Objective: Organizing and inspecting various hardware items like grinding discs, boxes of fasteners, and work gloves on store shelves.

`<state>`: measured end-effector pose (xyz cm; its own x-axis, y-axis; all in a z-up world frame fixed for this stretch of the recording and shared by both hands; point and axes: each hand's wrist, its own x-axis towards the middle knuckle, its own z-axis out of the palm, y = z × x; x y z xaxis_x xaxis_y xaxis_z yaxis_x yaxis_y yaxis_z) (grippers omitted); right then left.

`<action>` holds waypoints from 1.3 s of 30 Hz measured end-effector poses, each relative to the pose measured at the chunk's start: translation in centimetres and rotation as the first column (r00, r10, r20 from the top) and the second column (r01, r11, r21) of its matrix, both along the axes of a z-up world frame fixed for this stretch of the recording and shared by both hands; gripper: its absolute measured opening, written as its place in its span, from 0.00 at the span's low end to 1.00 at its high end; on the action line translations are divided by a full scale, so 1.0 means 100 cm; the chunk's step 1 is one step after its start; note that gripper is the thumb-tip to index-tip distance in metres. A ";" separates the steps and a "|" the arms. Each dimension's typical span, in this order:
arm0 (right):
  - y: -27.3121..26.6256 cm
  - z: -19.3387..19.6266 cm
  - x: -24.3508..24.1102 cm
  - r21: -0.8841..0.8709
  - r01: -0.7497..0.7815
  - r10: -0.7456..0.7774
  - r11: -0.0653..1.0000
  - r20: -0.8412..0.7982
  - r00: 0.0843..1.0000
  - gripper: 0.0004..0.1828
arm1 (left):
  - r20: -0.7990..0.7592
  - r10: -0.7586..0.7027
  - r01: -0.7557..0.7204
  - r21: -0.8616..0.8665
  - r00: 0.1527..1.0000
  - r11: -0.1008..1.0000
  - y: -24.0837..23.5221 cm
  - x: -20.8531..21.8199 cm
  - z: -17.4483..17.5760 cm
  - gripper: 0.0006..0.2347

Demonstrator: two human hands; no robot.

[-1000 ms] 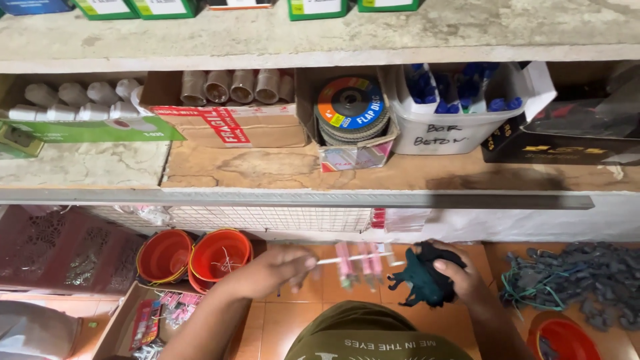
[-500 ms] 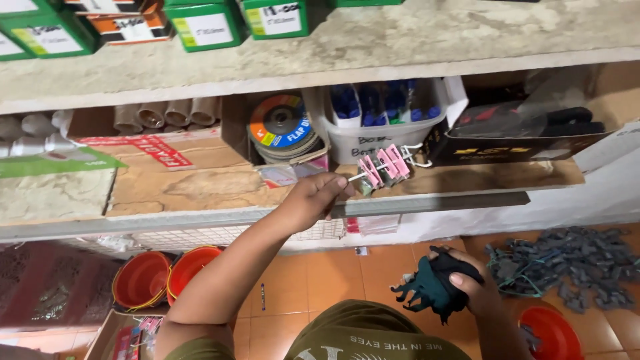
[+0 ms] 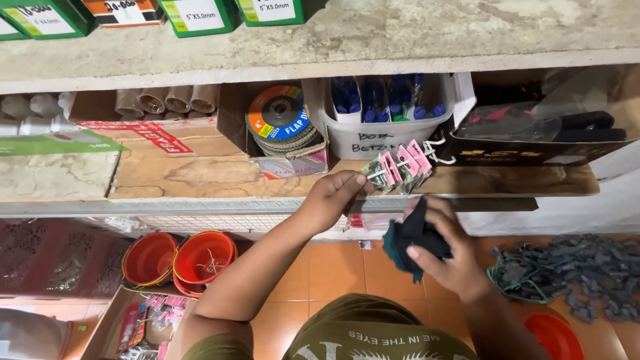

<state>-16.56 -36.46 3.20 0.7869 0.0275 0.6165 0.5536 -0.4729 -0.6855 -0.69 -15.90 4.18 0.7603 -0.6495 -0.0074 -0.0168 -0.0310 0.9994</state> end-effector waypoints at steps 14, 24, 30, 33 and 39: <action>-0.004 0.046 0.035 -0.597 0.185 -0.068 0.780 0.213 0.975 0.38 | 0.150 0.172 -0.144 -0.182 0.974 0.973 -0.009 -0.001 -0.007 0.09; -0.018 0.047 0.037 -0.422 -0.003 -0.078 0.907 -0.175 0.982 0.38 | 0.686 0.249 -0.204 -0.148 0.684 0.968 -0.017 -0.014 0.004 0.31; -0.016 0.039 0.033 -0.469 0.041 -0.114 0.882 -0.129 0.985 0.41 | 0.718 0.245 -0.254 -0.098 0.652 0.962 -0.030 -0.002 -0.010 0.26; -0.014 0.038 0.032 -0.467 0.059 -0.129 0.882 -0.119 0.985 0.42 | 0.701 0.260 -0.242 -0.128 0.664 0.962 -0.031 0.001 -0.015 0.23; -0.014 0.038 0.031 -0.467 0.083 -0.148 0.880 -0.103 0.984 0.43 | 0.531 0.227 -0.250 -0.029 0.817 0.968 -0.031 -0.004 -0.010 0.26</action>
<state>-13.49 -37.81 7.03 0.8750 0.1856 0.4472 0.3952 -0.8073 -0.4382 -1.11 -18.95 3.21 0.7869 -0.4555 0.4162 -0.5259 -0.1422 0.8386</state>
